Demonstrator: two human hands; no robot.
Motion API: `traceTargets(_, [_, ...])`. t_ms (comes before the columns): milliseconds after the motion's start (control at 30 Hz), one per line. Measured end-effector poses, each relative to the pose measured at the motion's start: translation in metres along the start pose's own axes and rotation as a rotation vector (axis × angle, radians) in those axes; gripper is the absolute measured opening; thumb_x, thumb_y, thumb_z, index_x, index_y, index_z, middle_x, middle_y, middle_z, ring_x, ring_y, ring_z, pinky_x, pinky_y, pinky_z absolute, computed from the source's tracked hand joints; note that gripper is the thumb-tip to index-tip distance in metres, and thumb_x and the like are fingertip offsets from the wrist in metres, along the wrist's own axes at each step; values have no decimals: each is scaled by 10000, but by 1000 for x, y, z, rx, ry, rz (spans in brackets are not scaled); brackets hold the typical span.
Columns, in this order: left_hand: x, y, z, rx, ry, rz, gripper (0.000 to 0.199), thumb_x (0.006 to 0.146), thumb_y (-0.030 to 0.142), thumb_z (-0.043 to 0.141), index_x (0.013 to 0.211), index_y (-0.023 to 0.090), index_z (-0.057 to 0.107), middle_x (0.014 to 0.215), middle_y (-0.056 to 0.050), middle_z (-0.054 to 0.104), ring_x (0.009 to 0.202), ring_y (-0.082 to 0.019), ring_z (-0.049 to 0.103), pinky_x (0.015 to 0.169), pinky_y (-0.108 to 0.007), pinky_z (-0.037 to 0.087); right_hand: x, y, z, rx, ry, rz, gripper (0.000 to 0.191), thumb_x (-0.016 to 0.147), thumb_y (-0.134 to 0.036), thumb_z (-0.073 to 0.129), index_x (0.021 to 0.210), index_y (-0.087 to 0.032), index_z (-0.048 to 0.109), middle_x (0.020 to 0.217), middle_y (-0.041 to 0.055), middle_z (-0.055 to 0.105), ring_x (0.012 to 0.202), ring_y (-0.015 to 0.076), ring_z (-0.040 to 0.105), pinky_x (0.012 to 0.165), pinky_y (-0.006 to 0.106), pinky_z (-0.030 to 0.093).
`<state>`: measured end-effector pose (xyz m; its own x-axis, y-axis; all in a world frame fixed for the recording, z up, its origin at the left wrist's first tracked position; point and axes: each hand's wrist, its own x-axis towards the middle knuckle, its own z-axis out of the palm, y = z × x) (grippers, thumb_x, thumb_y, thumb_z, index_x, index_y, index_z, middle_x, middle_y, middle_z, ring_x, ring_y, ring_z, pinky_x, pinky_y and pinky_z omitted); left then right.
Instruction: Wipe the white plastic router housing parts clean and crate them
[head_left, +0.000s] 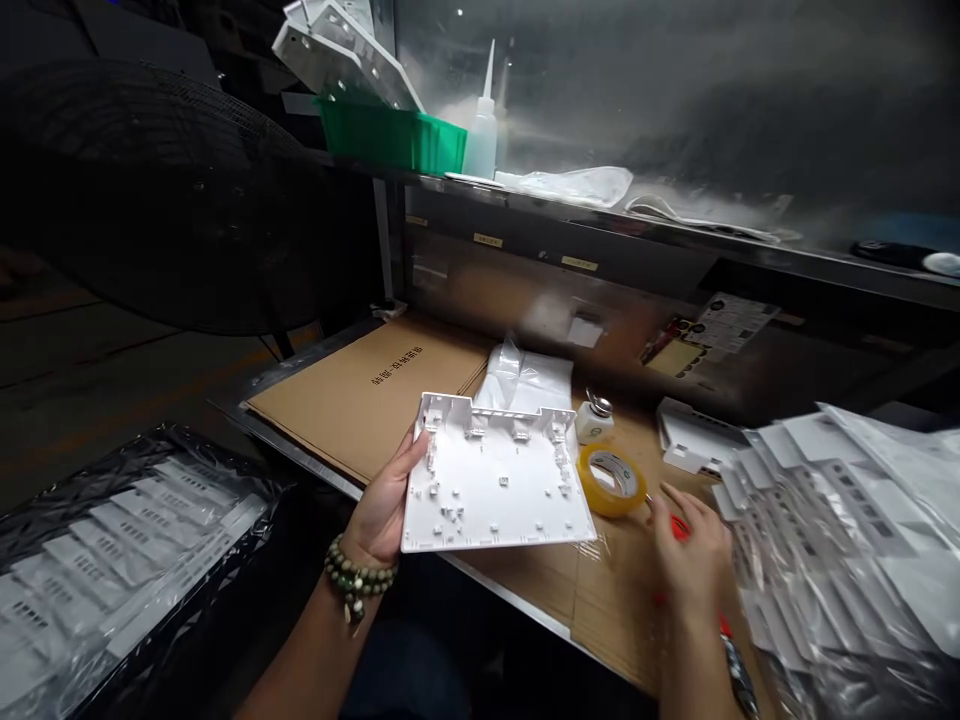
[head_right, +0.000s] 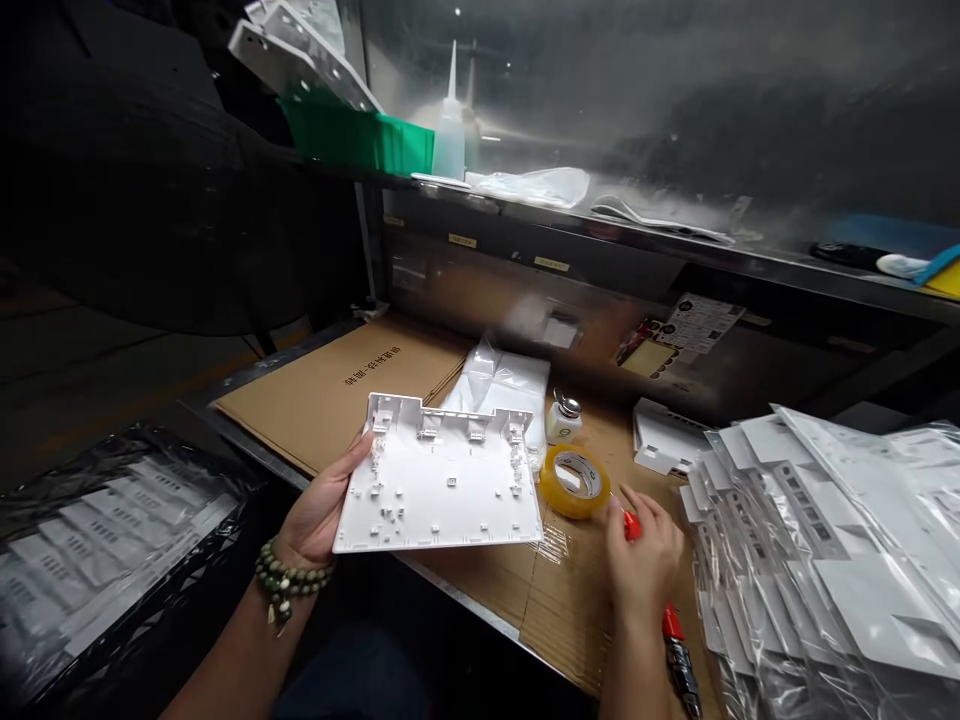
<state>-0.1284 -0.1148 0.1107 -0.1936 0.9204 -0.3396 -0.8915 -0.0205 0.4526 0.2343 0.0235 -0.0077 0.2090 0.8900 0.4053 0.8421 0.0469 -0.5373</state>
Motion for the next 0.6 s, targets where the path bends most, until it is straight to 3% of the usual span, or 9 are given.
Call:
traceTargets(67, [0, 5, -6, -15, 16, -27, 547, 1024, 235, 547, 1556, 202, 425, 1395, -150, 678, 1270, -310, 652, 1192, -497, 413, -4, 23, -8, -103, -75, 120, 811, 849, -657, 378, 1350, -74, 637, 1382, 269, 592, 1291, 449, 532, 1069, 588, 416])
traceTargets(167, [3, 11, -25, -31, 49, -111, 575, 1001, 312, 583, 1545, 184, 447, 1383, -171, 682, 1300, -374, 618, 1168, -578, 415, -6, 53, -22, -165, -250, 211, 877, 787, -707, 467, 1255, 5, 671, 1200, 340, 670, 1132, 493, 646, 928, 585, 508])
traceTargets(267, [7, 11, -59, -33, 122, -155, 643, 958, 433, 621, 1532, 186, 469, 1332, -181, 710, 1293, -421, 613, 1122, -631, 440, -3, 71, -36, -136, -402, 243, 771, 742, -753, 515, 1117, -115, 732, 927, 201, 762, 891, 400, 737, 761, 477, 565])
traceTargets(367, [1, 11, -103, -15, 250, -129, 735, 914, 604, 585, 1507, 176, 506, 1239, -192, 751, 1192, -446, 676, 1017, -621, 528, -1, 79, -45, -86, -541, 268, 633, 665, -749, 593, 937, -198, 744, 705, 106, 732, 725, 357, 735, 650, 431, 553])
traceTargets(400, [-5, 14, -117, -2, 300, -116, 704, 921, 573, 573, 1493, 166, 522, 1185, -188, 771, 1127, -445, 709, 953, -603, 569, -2, 81, -47, -67, -580, 275, 593, 639, -741, 618, 881, -214, 740, 674, 97, 722, 706, 356, 731, 638, 430, 549])
traceTargets(500, [-37, 37, -158, 57, 421, -89, 498, 970, 227, 433, 1437, 131, 576, 954, -103, 814, 920, -384, 768, 722, -494, 625, -6, 83, -50, 22, -609, 331, 493, 585, -699, 663, 776, -249, 722, 663, 96, 726, 706, 363, 733, 652, 439, 559])
traceTargets(567, [-63, 61, -180, 99, 424, -42, 631, 940, 30, 224, 1438, 197, 574, 856, 8, 792, 871, -269, 772, 670, -381, 595, -10, 81, -55, 107, -536, 387, 456, 584, -667, 672, 779, -258, 719, 715, 110, 748, 755, 378, 741, 692, 455, 575])
traceTargets(600, [-76, 74, -190, 148, 415, -28, 675, 905, -22, 236, 1442, 223, 564, 820, 38, 779, 834, -242, 773, 658, -366, 588, -13, 78, -58, 163, -487, 407, 441, 593, -649, 679, 797, -260, 718, 756, 121, 759, 798, 390, 744, 719, 465, 582])
